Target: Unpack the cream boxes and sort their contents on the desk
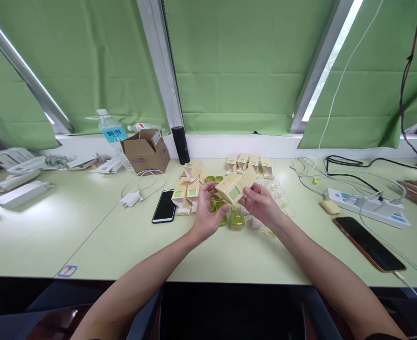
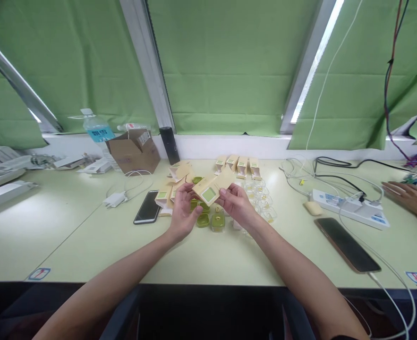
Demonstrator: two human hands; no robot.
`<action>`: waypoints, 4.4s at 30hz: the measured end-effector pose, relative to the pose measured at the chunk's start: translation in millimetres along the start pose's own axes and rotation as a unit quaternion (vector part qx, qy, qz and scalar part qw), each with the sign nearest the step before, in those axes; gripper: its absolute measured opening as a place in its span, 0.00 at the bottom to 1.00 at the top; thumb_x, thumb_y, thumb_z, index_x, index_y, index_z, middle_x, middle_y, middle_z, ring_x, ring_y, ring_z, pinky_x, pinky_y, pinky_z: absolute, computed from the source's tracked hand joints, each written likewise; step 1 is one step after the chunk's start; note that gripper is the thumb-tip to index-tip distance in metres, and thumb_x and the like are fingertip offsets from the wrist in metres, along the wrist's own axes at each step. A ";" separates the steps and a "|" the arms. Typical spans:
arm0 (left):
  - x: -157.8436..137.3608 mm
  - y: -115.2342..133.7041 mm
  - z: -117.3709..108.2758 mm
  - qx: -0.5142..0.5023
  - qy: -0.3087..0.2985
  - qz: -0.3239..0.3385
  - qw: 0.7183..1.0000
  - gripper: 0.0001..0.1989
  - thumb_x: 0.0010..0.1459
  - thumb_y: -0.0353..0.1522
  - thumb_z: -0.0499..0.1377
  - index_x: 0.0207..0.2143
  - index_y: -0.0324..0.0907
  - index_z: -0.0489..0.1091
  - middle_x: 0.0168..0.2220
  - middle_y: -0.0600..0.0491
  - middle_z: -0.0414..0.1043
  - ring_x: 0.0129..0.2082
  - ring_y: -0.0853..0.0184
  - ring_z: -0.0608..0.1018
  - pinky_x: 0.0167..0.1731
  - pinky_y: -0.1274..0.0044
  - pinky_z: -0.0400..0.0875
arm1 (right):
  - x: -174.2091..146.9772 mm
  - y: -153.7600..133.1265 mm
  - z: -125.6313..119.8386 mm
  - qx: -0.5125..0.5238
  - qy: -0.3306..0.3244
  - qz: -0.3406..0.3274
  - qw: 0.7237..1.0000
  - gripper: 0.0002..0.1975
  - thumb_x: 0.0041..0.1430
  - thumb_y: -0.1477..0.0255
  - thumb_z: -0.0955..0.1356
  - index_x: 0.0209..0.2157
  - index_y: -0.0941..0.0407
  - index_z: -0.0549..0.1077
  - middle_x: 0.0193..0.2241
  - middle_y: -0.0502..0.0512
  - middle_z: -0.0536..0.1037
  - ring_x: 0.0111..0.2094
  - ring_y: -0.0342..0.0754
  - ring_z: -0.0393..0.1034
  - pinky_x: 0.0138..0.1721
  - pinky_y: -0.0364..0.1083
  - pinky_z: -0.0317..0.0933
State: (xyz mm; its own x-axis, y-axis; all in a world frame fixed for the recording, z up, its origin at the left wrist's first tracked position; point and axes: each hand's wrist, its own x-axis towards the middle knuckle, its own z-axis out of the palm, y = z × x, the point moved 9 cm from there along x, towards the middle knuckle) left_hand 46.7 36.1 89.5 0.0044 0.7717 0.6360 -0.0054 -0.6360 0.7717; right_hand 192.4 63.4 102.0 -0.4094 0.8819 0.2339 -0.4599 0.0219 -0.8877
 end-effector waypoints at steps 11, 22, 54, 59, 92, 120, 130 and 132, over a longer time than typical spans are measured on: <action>-2.4 3.0 -4.9 0.091 0.029 0.009 0.995 0.31 0.62 0.42 0.64 0.62 0.46 0.56 0.56 0.43 0.67 0.56 0.56 0.73 0.53 0.64 0.70 | -4.5 12.8 9.7 -0.037 0.001 -0.003 0.999 0.24 0.52 0.58 0.77 0.49 0.50 0.74 0.50 0.57 0.81 0.51 0.56 0.77 0.52 0.58 0.72; -5.6 9.3 7.1 0.050 -0.024 0.020 0.998 0.28 0.68 0.41 0.56 0.64 0.47 0.47 0.54 0.42 0.66 0.53 0.57 0.74 0.51 0.62 0.72 | -1.9 14.9 -9.9 -0.084 0.071 -0.018 0.994 0.26 0.48 0.56 0.79 0.45 0.52 0.75 0.46 0.58 0.82 0.49 0.56 0.77 0.48 0.55 0.74; -6.9 6.2 4.4 0.140 -0.019 0.041 0.989 0.17 0.71 0.36 0.50 0.60 0.44 0.58 0.54 0.42 0.69 0.54 0.59 0.75 0.52 0.64 0.73 | -2.4 21.4 -20.8 -0.086 0.138 0.013 0.987 0.28 0.45 0.49 0.79 0.38 0.53 0.70 0.29 0.50 0.81 0.24 0.41 0.69 0.22 0.41 0.61; -7.9 2.5 4.8 0.184 -0.028 0.048 0.981 0.19 0.70 0.32 0.51 0.61 0.43 0.56 0.56 0.40 0.69 0.55 0.57 0.76 0.53 0.62 0.73 | -5.2 29.1 -17.9 -0.105 0.158 0.034 0.981 0.36 0.38 0.49 0.80 0.43 0.53 0.69 0.29 0.48 0.81 0.20 0.40 0.67 0.18 0.40 0.59; 12.4 -35.7 -37.2 -0.084 0.146 -0.173 0.970 0.26 0.60 0.45 0.64 0.53 0.45 0.59 0.33 0.51 0.78 0.32 0.62 0.82 0.31 0.71 0.78 | 33.5 15.9 -43.8 -0.262 0.155 -0.030 0.952 0.12 0.55 0.62 0.75 0.36 0.55 0.78 0.31 0.53 0.79 0.28 0.47 0.74 0.30 0.47 0.72; 1.5 -5.3 6.6 0.209 -0.089 -0.042 0.973 0.14 0.54 0.23 0.55 0.42 0.44 0.67 0.38 0.51 0.74 0.40 0.62 0.76 0.43 0.68 0.71 | 7.2 -15.5 -24.9 -0.599 0.061 -0.177 0.778 0.06 0.63 0.73 0.66 0.39 0.53 0.75 0.38 0.56 0.80 0.39 0.53 0.71 0.40 0.53 0.65; -3.2 -6.2 15.1 0.284 -0.135 -0.012 0.949 0.22 0.45 0.20 0.53 0.43 0.45 0.67 0.38 0.52 0.75 0.39 0.60 0.77 0.47 0.64 0.68 | -44.7 5.1 19.3 -0.703 -0.115 -0.238 0.660 0.07 0.63 0.69 0.68 0.41 0.55 0.76 0.38 0.59 0.81 0.42 0.57 0.67 0.42 0.55 0.60; -3.7 -7.7 14.9 0.284 -0.136 -0.013 0.949 0.23 0.44 0.20 0.53 0.43 0.45 0.67 0.38 0.51 0.75 0.39 0.60 0.76 0.47 0.64 0.68 | -43.7 7.1 16.9 -0.714 -0.114 -0.225 0.653 0.06 0.63 0.72 0.68 0.40 0.55 0.76 0.37 0.59 0.81 0.42 0.57 0.67 0.41 0.54 0.59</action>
State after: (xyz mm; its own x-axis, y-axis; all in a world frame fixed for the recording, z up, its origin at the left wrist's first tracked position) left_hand 61.6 38.0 81.3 0.2552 0.8057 0.5345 0.5376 -0.5777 0.6141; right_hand 193.7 17.1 92.2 -0.6673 0.5457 0.5068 0.5637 0.8148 -0.1351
